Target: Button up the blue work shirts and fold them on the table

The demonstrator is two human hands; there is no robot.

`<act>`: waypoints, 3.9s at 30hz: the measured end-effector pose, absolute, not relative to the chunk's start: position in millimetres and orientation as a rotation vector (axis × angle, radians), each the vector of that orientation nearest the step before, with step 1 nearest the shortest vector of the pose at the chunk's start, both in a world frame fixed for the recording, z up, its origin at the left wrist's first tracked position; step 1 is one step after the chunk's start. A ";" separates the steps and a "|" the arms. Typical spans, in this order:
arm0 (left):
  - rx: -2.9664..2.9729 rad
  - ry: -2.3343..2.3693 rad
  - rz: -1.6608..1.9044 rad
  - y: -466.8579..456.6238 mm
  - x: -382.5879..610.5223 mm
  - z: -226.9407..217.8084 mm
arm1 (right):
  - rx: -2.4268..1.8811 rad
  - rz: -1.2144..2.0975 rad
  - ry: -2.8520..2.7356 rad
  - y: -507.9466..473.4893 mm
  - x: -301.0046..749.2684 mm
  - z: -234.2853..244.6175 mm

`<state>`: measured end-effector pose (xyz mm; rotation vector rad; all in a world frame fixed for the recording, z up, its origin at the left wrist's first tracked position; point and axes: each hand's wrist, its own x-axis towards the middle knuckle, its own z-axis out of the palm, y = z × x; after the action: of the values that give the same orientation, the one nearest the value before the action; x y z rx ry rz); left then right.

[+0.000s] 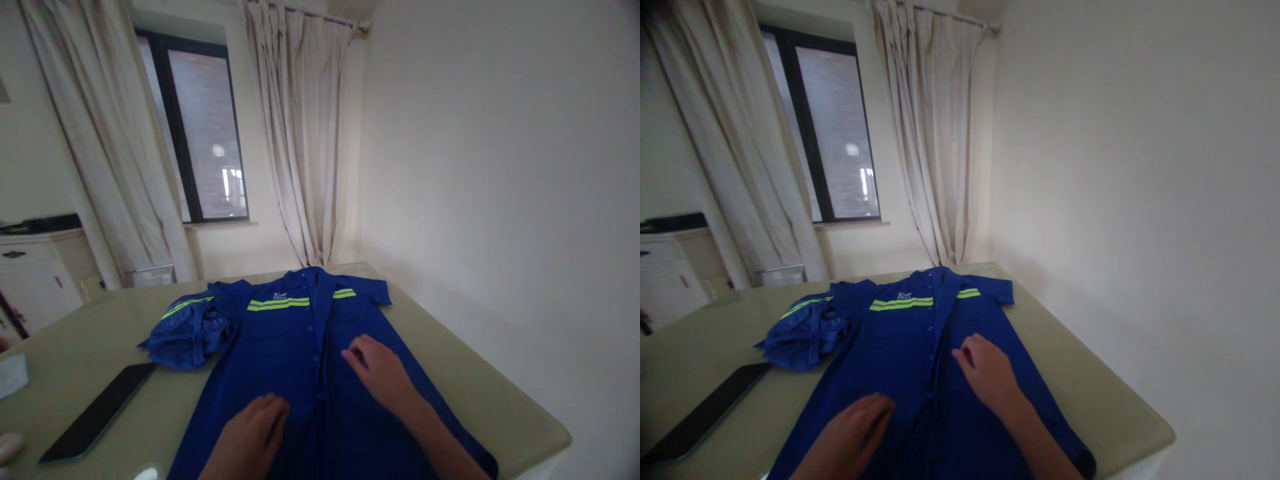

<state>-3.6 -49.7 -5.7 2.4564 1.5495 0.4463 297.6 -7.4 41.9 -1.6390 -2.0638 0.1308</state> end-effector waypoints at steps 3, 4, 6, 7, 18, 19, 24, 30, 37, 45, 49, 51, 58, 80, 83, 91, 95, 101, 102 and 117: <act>2.361 1.705 0.341 9.7 49.7 15.8 | -1.854 0.219 -2.182 34.3 232.7 42.0; 2.339 1.745 0.340 25.1 60.7 17.2 | -1.931 0.223 -2.166 44.9 220.3 35.7; 2.300 1.800 0.347 45.3 72.5 11.8 | -1.997 0.213 -2.111 59.8 210.2 17.7; 2.303 1.797 0.374 50.1 74.5 6.0 | -1.994 0.222 -2.065 64.3 211.4 7.9; 2.187 1.464 0.626 56.9 65.8 -26.3 | -1.393 0.938 -1.854 75.7 261.1 -19.5; 2.171 1.466 0.638 58.0 65.4 -26.2 | -1.399 0.923 -1.845 74.1 259.6 -18.7; 2.169 1.458 0.741 53.4 65.2 -31.1 | -1.477 0.677 -1.922 61.4 246.5 -17.3; 2.287 1.405 0.815 49.3 69.1 -33.5 | -1.495 0.452 -2.156 56.5 244.7 -13.3; 2.501 1.504 0.781 47.2 74.3 -31.6 | -1.361 0.366 -2.184 53.8 244.9 -10.4; 2.417 1.503 0.873 44.9 73.1 -27.4 | -1.323 0.465 -2.078 56.8 245.5 -10.5; 2.416 1.519 0.800 45.7 74.1 -28.8 | -1.454 0.347 -2.200 52.6 244.8 -4.3; 2.423 1.527 0.788 46.3 74.3 -29.0 | -1.454 0.341 -2.208 50.2 243.8 -2.5; 2.369 1.477 0.803 47.4 71.4 -29.6 | -1.277 0.885 -1.829 62.9 243.8 -21.1; 2.119 1.419 0.906 51.8 71.7 -25.8 | -1.463 0.657 -1.975 65.2 244.5 -25.4; 2.067 1.420 0.884 56.5 71.4 -25.8 | -1.460 0.663 -1.983 65.6 244.6 -24.2; 2.122 1.586 0.827 53.3 69.0 -26.6 | -1.429 0.660 -1.992 64.3 244.5 -24.7; 2.204 1.591 0.831 45.5 72.7 -24.4 | -1.412 0.628 -1.973 60.8 242.8 -25.3; 2.051 1.489 0.830 50.1 70.7 -24.0 | -1.392 0.697 -1.975 62.3 244.2 -27.6; 2.034 1.482 0.833 50.8 70.1 -24.4 | -1.381 0.711 -1.980 63.0 244.6 -27.3; 2.080 1.707 0.795 46.8 75.9 -21.1 | -1.239 0.736 -1.916 62.2 244.3 -27.4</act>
<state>75.9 46.8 -21.1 2.0801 1.7066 0.7946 244.3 62.2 -27.4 -1.2390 -1.9161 0.7362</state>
